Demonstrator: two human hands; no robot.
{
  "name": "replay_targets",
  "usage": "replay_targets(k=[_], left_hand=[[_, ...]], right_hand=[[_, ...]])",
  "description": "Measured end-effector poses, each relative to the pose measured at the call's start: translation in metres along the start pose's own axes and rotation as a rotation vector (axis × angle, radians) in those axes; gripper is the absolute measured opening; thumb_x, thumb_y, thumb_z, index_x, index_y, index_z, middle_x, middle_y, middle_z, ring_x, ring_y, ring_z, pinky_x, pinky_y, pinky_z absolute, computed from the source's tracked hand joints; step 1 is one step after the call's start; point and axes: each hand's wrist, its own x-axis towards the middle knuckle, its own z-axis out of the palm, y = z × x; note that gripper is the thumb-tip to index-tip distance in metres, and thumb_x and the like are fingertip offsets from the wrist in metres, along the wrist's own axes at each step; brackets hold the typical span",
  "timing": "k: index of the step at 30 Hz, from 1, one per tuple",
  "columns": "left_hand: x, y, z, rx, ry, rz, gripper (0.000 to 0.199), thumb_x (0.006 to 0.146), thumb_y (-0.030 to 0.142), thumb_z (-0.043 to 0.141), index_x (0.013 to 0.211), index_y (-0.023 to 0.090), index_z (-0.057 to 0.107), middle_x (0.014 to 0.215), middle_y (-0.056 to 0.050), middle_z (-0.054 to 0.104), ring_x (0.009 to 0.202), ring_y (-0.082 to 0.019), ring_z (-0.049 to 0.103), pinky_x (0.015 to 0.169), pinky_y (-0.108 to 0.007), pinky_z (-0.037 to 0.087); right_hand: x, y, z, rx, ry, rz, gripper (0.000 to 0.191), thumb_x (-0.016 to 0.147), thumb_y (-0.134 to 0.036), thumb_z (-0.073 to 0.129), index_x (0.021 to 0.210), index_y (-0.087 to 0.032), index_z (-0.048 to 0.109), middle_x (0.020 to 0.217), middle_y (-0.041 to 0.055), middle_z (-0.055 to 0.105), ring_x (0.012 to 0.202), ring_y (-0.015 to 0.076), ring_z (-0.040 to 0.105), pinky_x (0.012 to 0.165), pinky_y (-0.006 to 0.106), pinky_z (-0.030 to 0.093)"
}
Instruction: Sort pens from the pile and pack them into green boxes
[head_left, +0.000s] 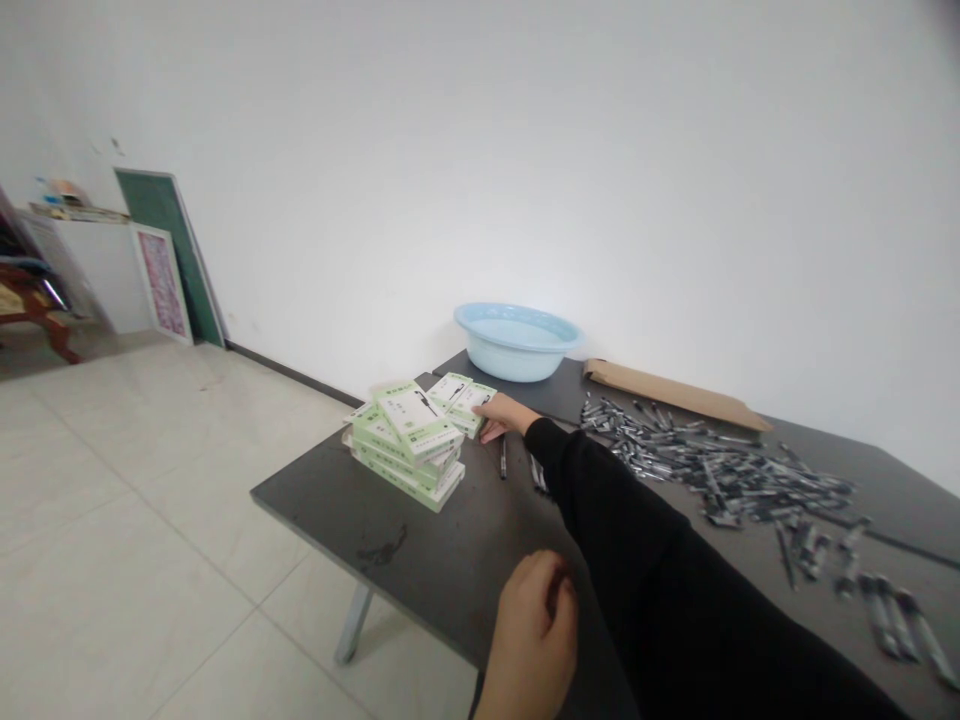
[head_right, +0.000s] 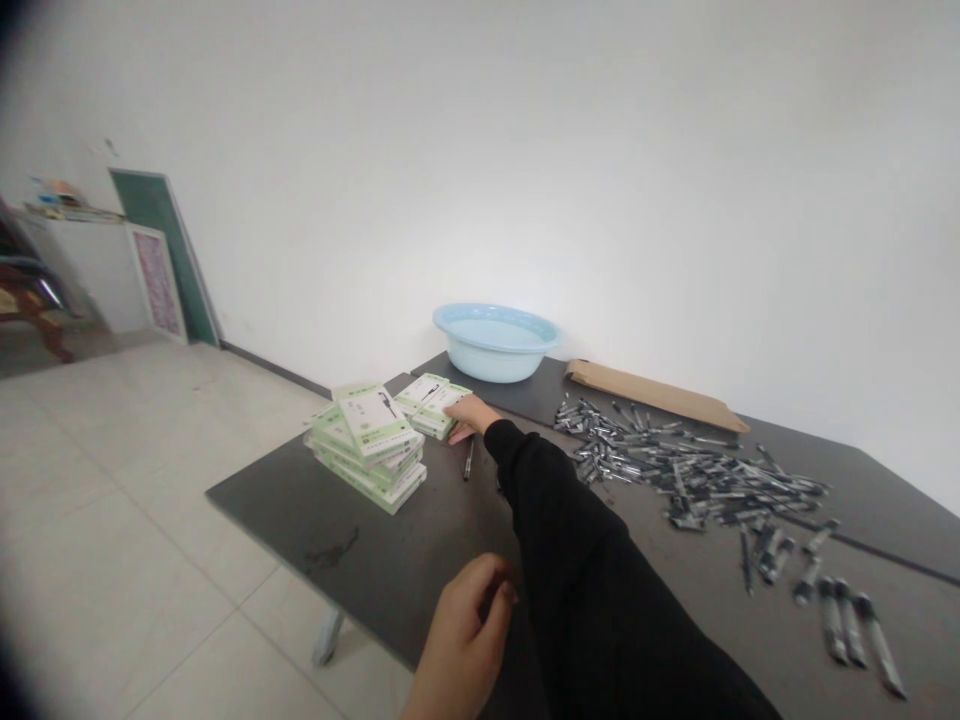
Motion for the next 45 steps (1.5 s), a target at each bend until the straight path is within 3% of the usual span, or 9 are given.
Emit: replay_targets(k=[4,7,9,15,27,31,35,40,45], left_hand=[[0.000,-0.001,0.001,-0.005,0.007,0.010,0.017,0.089,0.019,0.042,0.079,0.020,0.055,0.085,-0.006,0.063,0.083,-0.020,0.058,0.075,-0.030,0.040],[0.000,-0.001,0.001,-0.004,0.011,0.007,0.017,0.089,0.019,0.043,0.080,0.020,0.057,0.084,-0.006,0.063,0.081,-0.020,0.058,0.075,-0.030,0.040],[0.000,-0.001,0.000,-0.008,0.013,0.006,0.017,0.090,0.019,0.043,0.081,0.019,0.057,0.085,-0.006,0.063,0.081,-0.020,0.058,0.074,-0.030,0.040],[0.000,-0.003,0.003,0.019,0.036,0.002,0.016,0.089,0.018,0.042,0.078,0.019,0.053,0.085,-0.007,0.062,0.081,-0.020,0.056,0.075,-0.032,0.040],[-0.002,-0.007,0.007,-0.042,0.113,0.010,0.018,0.089,0.021,0.043,0.079,0.017,0.058,0.082,-0.008,0.064,0.076,-0.020,0.056,0.072,-0.031,0.042],[-0.001,-0.005,0.005,-0.066,0.134,0.023,0.020,0.090,0.025,0.044,0.083,0.018,0.062,0.080,-0.005,0.063,0.077,-0.019,0.057,0.072,-0.030,0.042],[0.003,-0.002,0.002,-0.296,0.207,-0.041,0.024,0.091,0.035,0.047,0.092,0.017,0.063,0.080,-0.005,0.064,0.075,-0.019,0.058,0.070,-0.030,0.044],[0.013,0.006,0.004,-0.521,0.249,-0.061,0.030,0.089,0.043,0.052,0.091,0.015,0.065,0.079,-0.005,0.066,0.069,-0.016,0.060,0.063,-0.026,0.043],[0.021,0.034,0.031,-0.538,0.126,-0.034,0.037,0.090,0.046,0.055,0.107,0.016,0.067,0.101,-0.011,0.072,0.088,-0.020,0.066,0.073,-0.028,0.047]], right_hand=[[-0.019,-0.023,0.007,-0.295,0.249,-0.087,0.032,0.081,-0.016,0.069,0.111,-0.013,0.057,0.117,0.0220,0.067,0.119,0.0355,0.061,0.084,0.036,0.056],[-0.046,-0.044,0.027,-0.647,0.334,-0.244,0.036,0.089,-0.041,0.063,0.113,-0.016,0.056,0.125,0.0221,0.063,0.126,0.0366,0.055,0.097,0.045,0.048],[-0.069,-0.057,0.047,-0.886,0.282,-0.360,0.053,0.090,-0.059,0.052,0.118,-0.015,0.054,0.119,0.0224,0.066,0.118,0.0389,0.061,0.096,0.051,0.047],[-0.122,-0.070,0.097,-0.949,0.081,-0.436,0.113,0.074,-0.085,0.047,0.148,-0.003,0.025,0.137,0.0328,0.051,0.121,0.0467,0.056,0.094,0.058,0.045],[-0.122,-0.064,0.111,-1.106,0.101,-0.442,0.117,0.071,-0.076,0.055,0.147,0.009,0.028,0.130,0.0358,0.057,0.125,0.0474,0.052,0.111,0.065,0.019],[-0.158,-0.072,0.087,-1.071,0.224,-0.483,0.101,0.076,-0.064,0.054,0.146,0.007,0.030,0.121,0.0317,0.064,0.118,0.0422,0.059,0.112,0.059,0.022],[-0.223,-0.055,0.031,-0.935,0.355,-0.567,0.089,0.079,-0.049,0.057,0.148,-0.001,0.030,0.123,0.0260,0.065,0.115,0.0389,0.061,0.105,0.054,0.035],[-0.295,0.021,-0.045,-0.693,0.516,-0.495,0.085,0.079,-0.040,0.059,0.152,-0.011,0.026,0.135,0.0212,0.056,0.118,0.0351,0.059,0.095,0.046,0.047],[-0.337,0.105,-0.071,-0.521,0.695,-0.498,0.070,0.075,-0.029,0.064,0.140,-0.019,0.038,0.124,0.0142,0.054,0.116,0.0313,0.056,0.098,0.048,0.048]])
